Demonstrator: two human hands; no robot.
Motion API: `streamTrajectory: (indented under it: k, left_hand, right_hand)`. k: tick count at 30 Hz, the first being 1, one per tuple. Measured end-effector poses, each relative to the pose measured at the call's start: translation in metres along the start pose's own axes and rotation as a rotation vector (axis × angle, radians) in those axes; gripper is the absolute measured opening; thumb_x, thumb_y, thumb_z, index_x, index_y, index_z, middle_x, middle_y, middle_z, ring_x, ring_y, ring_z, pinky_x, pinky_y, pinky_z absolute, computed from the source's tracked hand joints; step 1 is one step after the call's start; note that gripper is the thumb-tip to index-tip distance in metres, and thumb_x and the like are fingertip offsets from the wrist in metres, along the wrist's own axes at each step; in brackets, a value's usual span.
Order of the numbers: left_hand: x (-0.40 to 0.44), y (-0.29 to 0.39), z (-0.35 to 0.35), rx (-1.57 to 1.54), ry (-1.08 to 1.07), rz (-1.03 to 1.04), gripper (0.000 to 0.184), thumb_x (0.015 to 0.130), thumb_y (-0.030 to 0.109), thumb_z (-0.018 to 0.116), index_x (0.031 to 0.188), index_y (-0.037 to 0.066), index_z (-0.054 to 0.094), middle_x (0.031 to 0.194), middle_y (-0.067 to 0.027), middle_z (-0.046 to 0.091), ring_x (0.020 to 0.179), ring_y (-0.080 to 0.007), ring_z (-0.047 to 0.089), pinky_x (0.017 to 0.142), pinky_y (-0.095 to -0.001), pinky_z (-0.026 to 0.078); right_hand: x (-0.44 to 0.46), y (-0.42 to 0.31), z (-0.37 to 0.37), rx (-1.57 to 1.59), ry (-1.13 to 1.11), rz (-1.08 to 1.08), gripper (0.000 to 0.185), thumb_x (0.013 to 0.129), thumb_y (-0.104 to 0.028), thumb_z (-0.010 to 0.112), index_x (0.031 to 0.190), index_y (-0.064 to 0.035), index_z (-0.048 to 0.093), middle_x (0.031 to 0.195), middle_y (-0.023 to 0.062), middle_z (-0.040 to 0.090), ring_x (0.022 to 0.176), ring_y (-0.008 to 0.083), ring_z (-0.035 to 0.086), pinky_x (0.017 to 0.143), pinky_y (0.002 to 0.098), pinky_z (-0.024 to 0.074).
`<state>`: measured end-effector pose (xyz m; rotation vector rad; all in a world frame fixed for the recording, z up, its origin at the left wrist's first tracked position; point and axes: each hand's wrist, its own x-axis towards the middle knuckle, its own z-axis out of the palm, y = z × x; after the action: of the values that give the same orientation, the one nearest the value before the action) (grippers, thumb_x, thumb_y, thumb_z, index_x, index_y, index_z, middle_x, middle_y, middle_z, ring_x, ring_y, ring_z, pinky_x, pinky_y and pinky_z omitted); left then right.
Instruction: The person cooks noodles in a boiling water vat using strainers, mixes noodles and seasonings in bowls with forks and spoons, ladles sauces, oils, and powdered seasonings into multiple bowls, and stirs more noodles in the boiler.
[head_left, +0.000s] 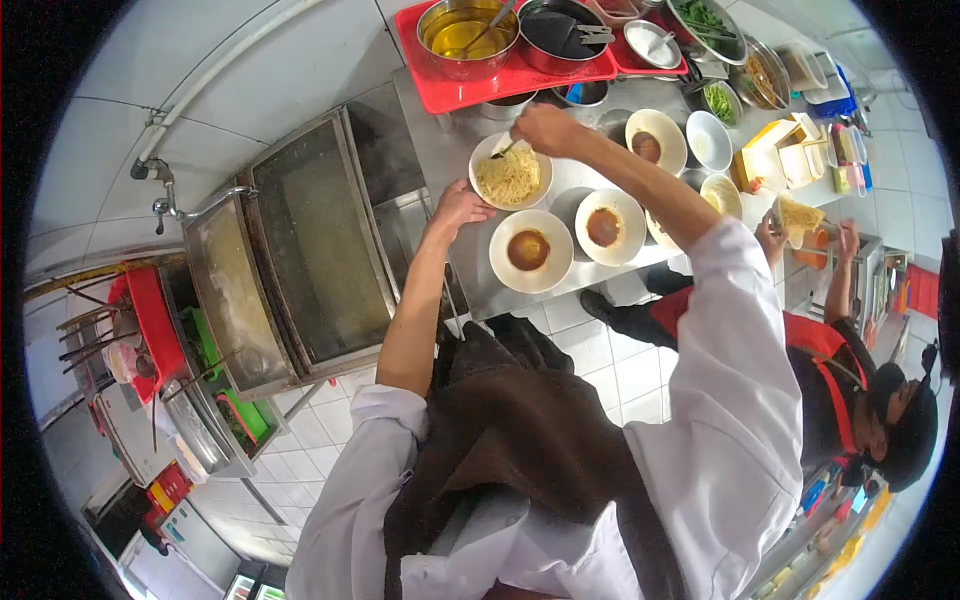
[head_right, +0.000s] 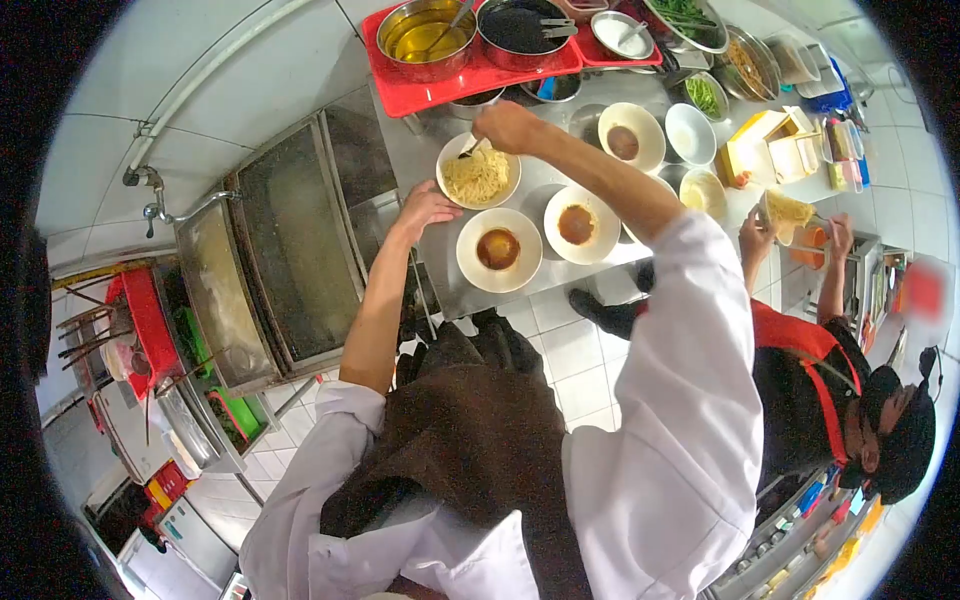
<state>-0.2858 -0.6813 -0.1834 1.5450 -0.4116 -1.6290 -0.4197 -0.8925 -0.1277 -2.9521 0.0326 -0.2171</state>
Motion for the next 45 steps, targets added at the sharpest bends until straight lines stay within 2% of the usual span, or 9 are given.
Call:
streamTrajectory:
  k: [5, 11, 16, 19, 23, 28, 34, 41, 45]
  left_hand:
    - [-0.006, 0.007, -0.010, -0.129, -0.026, 0.021, 0.068, 0.084, 0.007, 0.047, 0.139, -0.012, 0.011, 0.096, -0.0233, 0.064, 0.083, -0.0259, 0.067, 0.077, -0.0329, 0.053]
    - [-0.009, 0.008, -0.003, -0.069, 0.025, -0.018, 0.066, 0.086, 0.008, 0.040, 0.140, -0.011, 0.007, 0.103, -0.0252, 0.062, 0.092, -0.0282, 0.065, 0.082, -0.0334, 0.051]
    - [-0.008, 0.003, -0.007, -0.094, 0.011, -0.015, 0.070, 0.083, 0.008, 0.046, 0.140, -0.010, 0.011, 0.106, -0.0237, 0.061, 0.094, -0.0279, 0.065, 0.084, -0.0339, 0.050]
    - [-0.010, 0.007, -0.008, -0.099, -0.006, -0.011, 0.068, 0.080, 0.006, 0.050, 0.138, -0.010, 0.019, 0.103, -0.0210, 0.062, 0.091, -0.0268, 0.065, 0.081, -0.0335, 0.051]
    - [-0.013, 0.011, -0.005, -0.052, 0.049, -0.012, 0.059, 0.077, 0.005, 0.049, 0.133, -0.008, 0.033, 0.101, -0.0182, 0.062, 0.089, -0.0252, 0.065, 0.078, -0.0322, 0.051]
    - [-0.015, 0.015, -0.016, -0.004, 0.025, -0.005, 0.057, 0.078, 0.006, 0.049, 0.132, -0.008, 0.035, 0.105, -0.0164, 0.061, 0.091, -0.0234, 0.064, 0.081, -0.0325, 0.050]
    - [-0.006, 0.016, -0.020, 0.024, 0.033, 0.020, 0.055, 0.079, 0.007, 0.049, 0.132, -0.007, 0.039, 0.107, -0.0148, 0.061, 0.097, -0.0208, 0.062, 0.087, -0.0332, 0.047]
    - [-0.011, 0.018, -0.020, 0.044, 0.025, 0.026, 0.056, 0.079, 0.007, 0.049, 0.132, -0.007, 0.038, 0.109, -0.0151, 0.061, 0.100, -0.0208, 0.061, 0.089, -0.0335, 0.046]
    - [-0.013, 0.020, -0.021, 0.044, -0.006, 0.032, 0.057, 0.078, 0.006, 0.048, 0.133, -0.006, 0.039, 0.111, -0.0152, 0.060, 0.101, -0.0207, 0.060, 0.089, -0.0333, 0.046]
  right_hand:
    - [-0.064, -0.058, -0.014, -0.133, -0.231, 0.167, 0.005, 0.069, -0.006, 0.057, 0.070, -0.0041, 0.062, 0.072, 0.0145, 0.063, 0.068, 0.0298, 0.064, 0.061, 0.0395, 0.0526]
    - [-0.074, -0.079, 0.020, -0.068, -0.042, 0.317, 0.005, 0.066, -0.005, 0.058, 0.069, -0.0019, 0.060, 0.074, 0.0153, 0.062, 0.067, 0.0300, 0.064, 0.060, 0.0392, 0.0526]
    - [-0.075, -0.087, 0.004, 0.038, 0.010, 0.484, 0.006, 0.065, -0.005, 0.057, 0.067, -0.0010, 0.062, 0.071, 0.0177, 0.062, 0.064, 0.0343, 0.063, 0.060, 0.0422, 0.0518]
    - [-0.076, -0.095, -0.030, 0.055, -0.061, 0.856, 0.009, 0.062, -0.006, 0.060, 0.065, 0.0020, 0.063, 0.069, 0.0234, 0.062, 0.066, 0.0373, 0.063, 0.063, 0.0427, 0.0518]
    - [-0.073, -0.070, 0.043, 0.374, 0.155, 0.987, 0.020, 0.062, -0.004, 0.059, 0.078, 0.0026, 0.068, 0.076, 0.0233, 0.064, 0.074, 0.0377, 0.064, 0.069, 0.0406, 0.0518]
    - [-0.094, -0.058, 0.003, 0.779, 0.201, 1.056, 0.027, 0.064, -0.004, 0.056, 0.086, -0.0015, 0.071, 0.076, 0.0216, 0.065, 0.071, 0.0357, 0.064, 0.072, 0.0381, 0.0515]
    - [-0.063, -0.078, -0.003, -0.032, -0.055, 0.809, 0.011, 0.066, -0.008, 0.059, 0.070, -0.0021, 0.068, 0.069, 0.0192, 0.064, 0.069, 0.0345, 0.065, 0.071, 0.0420, 0.0514]
    - [-0.083, -0.055, 0.042, 0.554, 0.312, 0.974, 0.013, 0.070, -0.014, 0.065, 0.075, -0.0045, 0.071, 0.072, 0.0165, 0.066, 0.068, 0.0308, 0.066, 0.066, 0.0370, 0.0518]
    - [-0.085, -0.064, -0.031, 0.493, 0.288, 0.953, 0.013, 0.069, -0.013, 0.063, 0.077, -0.0069, 0.072, 0.071, 0.0152, 0.066, 0.066, 0.0293, 0.065, 0.065, 0.0376, 0.0518]
